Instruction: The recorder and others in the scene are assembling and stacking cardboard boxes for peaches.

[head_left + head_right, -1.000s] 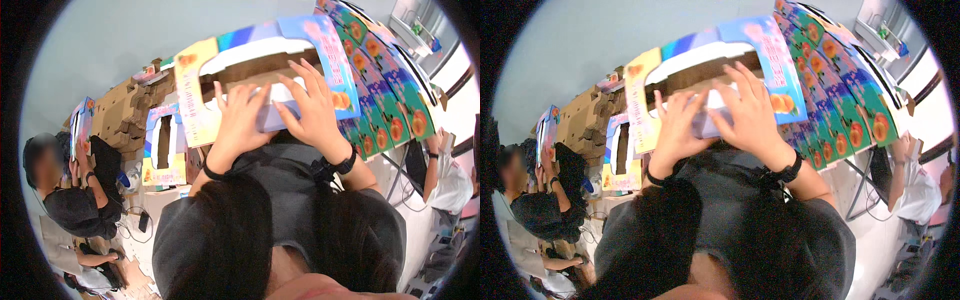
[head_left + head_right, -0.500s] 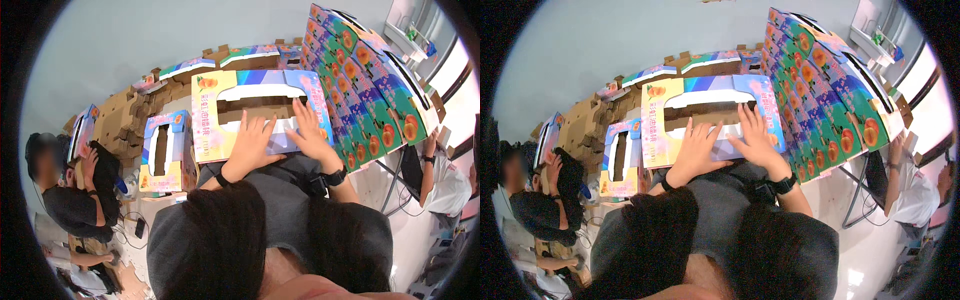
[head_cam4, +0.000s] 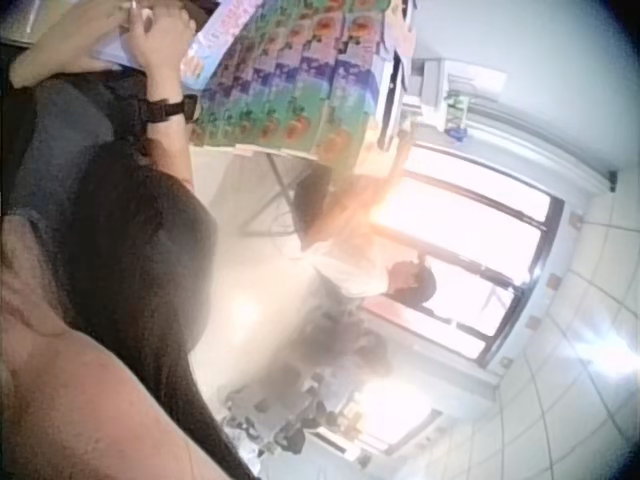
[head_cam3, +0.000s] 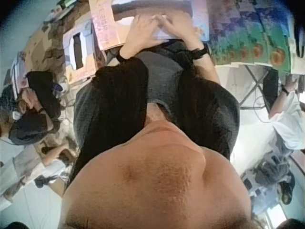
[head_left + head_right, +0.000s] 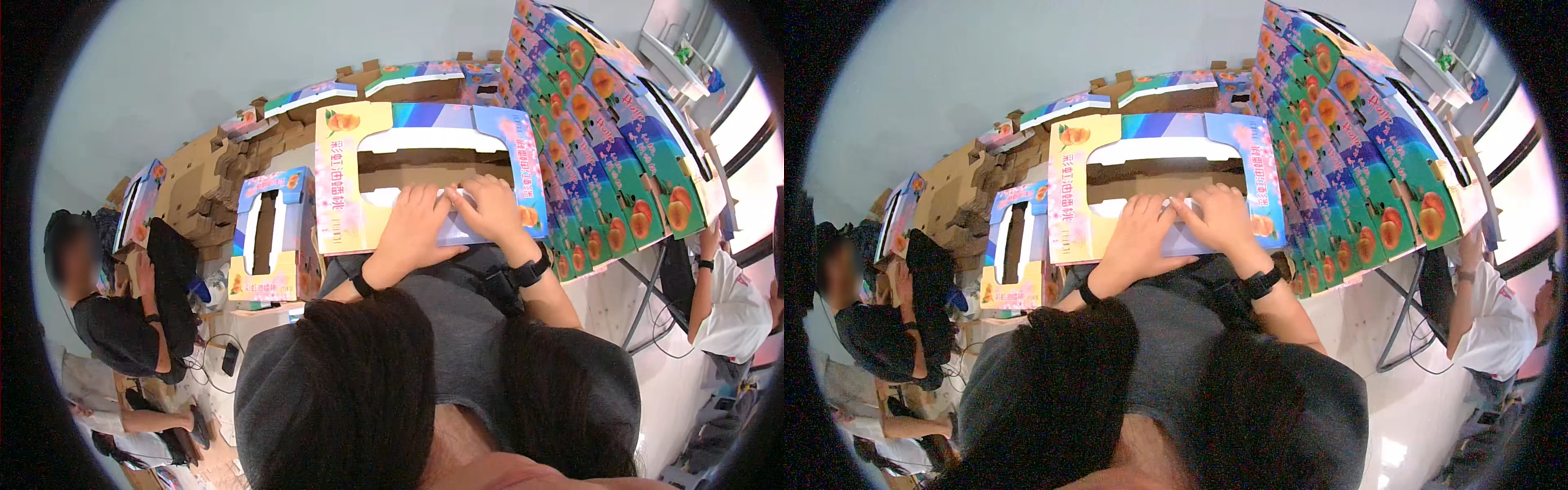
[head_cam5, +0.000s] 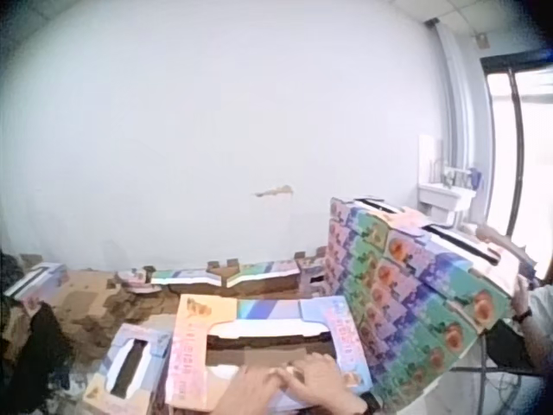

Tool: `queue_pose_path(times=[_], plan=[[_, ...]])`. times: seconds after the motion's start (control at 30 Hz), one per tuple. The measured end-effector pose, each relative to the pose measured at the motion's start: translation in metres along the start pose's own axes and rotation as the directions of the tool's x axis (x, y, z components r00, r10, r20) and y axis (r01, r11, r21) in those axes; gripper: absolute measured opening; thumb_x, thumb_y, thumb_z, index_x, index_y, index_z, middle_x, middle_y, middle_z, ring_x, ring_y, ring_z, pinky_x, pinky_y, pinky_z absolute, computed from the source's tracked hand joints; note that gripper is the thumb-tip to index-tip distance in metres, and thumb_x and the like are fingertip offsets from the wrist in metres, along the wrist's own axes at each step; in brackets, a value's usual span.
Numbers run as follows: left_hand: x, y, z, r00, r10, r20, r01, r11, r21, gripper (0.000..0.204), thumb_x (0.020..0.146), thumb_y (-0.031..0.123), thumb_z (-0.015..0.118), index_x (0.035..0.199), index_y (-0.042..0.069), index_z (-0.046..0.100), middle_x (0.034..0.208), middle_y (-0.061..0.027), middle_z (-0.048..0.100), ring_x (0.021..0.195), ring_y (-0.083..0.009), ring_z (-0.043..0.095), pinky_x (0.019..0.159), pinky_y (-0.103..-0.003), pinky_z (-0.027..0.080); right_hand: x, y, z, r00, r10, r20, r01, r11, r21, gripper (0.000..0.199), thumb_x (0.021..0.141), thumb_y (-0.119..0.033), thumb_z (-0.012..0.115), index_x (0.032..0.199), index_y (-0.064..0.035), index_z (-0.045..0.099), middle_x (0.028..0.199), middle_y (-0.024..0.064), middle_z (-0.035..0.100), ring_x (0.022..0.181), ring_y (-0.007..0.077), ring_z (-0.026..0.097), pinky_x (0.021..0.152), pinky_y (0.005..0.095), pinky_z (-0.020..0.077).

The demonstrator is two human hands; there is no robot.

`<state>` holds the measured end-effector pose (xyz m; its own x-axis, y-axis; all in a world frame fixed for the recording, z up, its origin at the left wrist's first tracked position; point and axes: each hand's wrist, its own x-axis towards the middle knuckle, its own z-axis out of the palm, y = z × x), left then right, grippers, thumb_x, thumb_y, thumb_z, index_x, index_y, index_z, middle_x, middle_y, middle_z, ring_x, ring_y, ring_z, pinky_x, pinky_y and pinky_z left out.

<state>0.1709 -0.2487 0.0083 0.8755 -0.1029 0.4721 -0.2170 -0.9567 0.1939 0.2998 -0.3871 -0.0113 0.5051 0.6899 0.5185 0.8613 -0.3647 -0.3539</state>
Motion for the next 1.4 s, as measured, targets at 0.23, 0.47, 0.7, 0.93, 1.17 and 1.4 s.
queue_pose_path(times=[0.23, 0.47, 0.7, 0.93, 1.17, 1.4], plan=[[0.0, 0.004, -0.01, 1.0, 0.02, -0.001, -0.02, 1.0, -0.02, 0.081, 0.068, 0.052, 0.077, 0.127, 0.001, 0.053, 0.127, -0.0181, 0.05, 0.127, -0.0379, 0.041, 0.11, -0.051, 0.027, 0.001, -0.005, -0.003, 0.999, 0.025, -0.029, -0.025, 1.0, -0.014, 0.046, 0.088, -0.047, 0.057, 0.076, -0.0037, 0.068, 0.077, 0.0141, 0.063, 0.077, 0.0328, 0.059, 0.069, 0.0439, 0.0421], [-0.014, -0.017, -0.033, 0.983, -0.093, -0.155, 0.092, 0.996, -0.014, 0.054, 0.082, 0.041, 0.067, 0.121, 0.005, 0.06, 0.127, -0.0156, 0.056, 0.126, -0.0325, 0.047, 0.112, -0.053, 0.024, -0.003, -0.01, -0.005, 0.997, 0.005, -0.075, -0.01, 0.997, -0.075, 0.043, 0.086, -0.043, 0.06, 0.071, -0.0031, 0.067, 0.074, 0.0149, 0.061, 0.075, 0.0331, 0.057, 0.068, 0.0438, 0.0409], [-0.02, -0.019, -0.017, 0.979, -0.133, -0.153, 0.146, 0.986, 0.081, 0.044, 0.086, 0.04, 0.062, 0.106, 0.002, 0.061, 0.092, -0.013, 0.057, 0.09, -0.0298, 0.054, 0.085, -0.042, 0.039, -0.01, -0.013, -0.003, 0.985, 0.013, -0.174, -0.012, 1.0, 0.005, 0.035, 0.085, -0.038, 0.063, 0.076, -0.0047, 0.068, 0.078, 0.0134, 0.062, 0.077, 0.033, 0.057, 0.07, 0.0426, 0.0417], [-0.015, -0.02, -0.02, 0.976, -0.159, -0.151, 0.179, 0.975, 0.13, 0.04, 0.086, 0.041, 0.06, 0.1, 0.003, 0.062, 0.087, -0.0124, 0.056, 0.085, -0.0297, 0.053, 0.076, -0.041, 0.038, 0.01, -0.014, -0.02, 0.981, -0.054, -0.187, 0.073, 0.993, 0.096, 0.022, 0.082, -0.026, 0.068, 0.085, -0.0033, 0.067, 0.085, 0.0136, 0.06, 0.084, 0.0334, 0.056, 0.075, 0.0426, 0.0437], [-0.02, -0.022, -0.025, 0.972, -0.155, -0.179, 0.176, 0.978, 0.108, 0.04, 0.085, 0.043, 0.062, 0.095, 0.004, 0.062, 0.086, -0.0131, 0.055, 0.084, -0.0301, 0.053, 0.075, -0.041, 0.038, 0.076, 0.02, -0.032, 0.94, -0.055, -0.336, 0.045, 0.998, -0.036, 0.042, 0.088, -0.035, 0.062, 0.112, -0.0011, 0.061, 0.117, 0.0194, 0.058, 0.112, 0.0364, 0.053, 0.095, 0.0428, 0.0415], [-0.023, -0.028, -0.035, 0.961, -0.171, -0.218, 0.199, 0.974, 0.112, 0.041, 0.085, 0.045, 0.062, 0.093, 0.005, 0.063, 0.086, -0.0127, 0.054, 0.084, -0.03, 0.053, 0.074, -0.04, 0.039, 0.112, 0.045, -0.003, 0.995, 0.057, -0.076, -0.067, 0.987, -0.144, 0.073, 0.093, -0.055, 0.047, 0.14, 0.0007, 0.043, 0.149, 0.0213, 0.035, 0.142, 0.0353, 0.027, 0.115, 0.0517, 0.0171]])
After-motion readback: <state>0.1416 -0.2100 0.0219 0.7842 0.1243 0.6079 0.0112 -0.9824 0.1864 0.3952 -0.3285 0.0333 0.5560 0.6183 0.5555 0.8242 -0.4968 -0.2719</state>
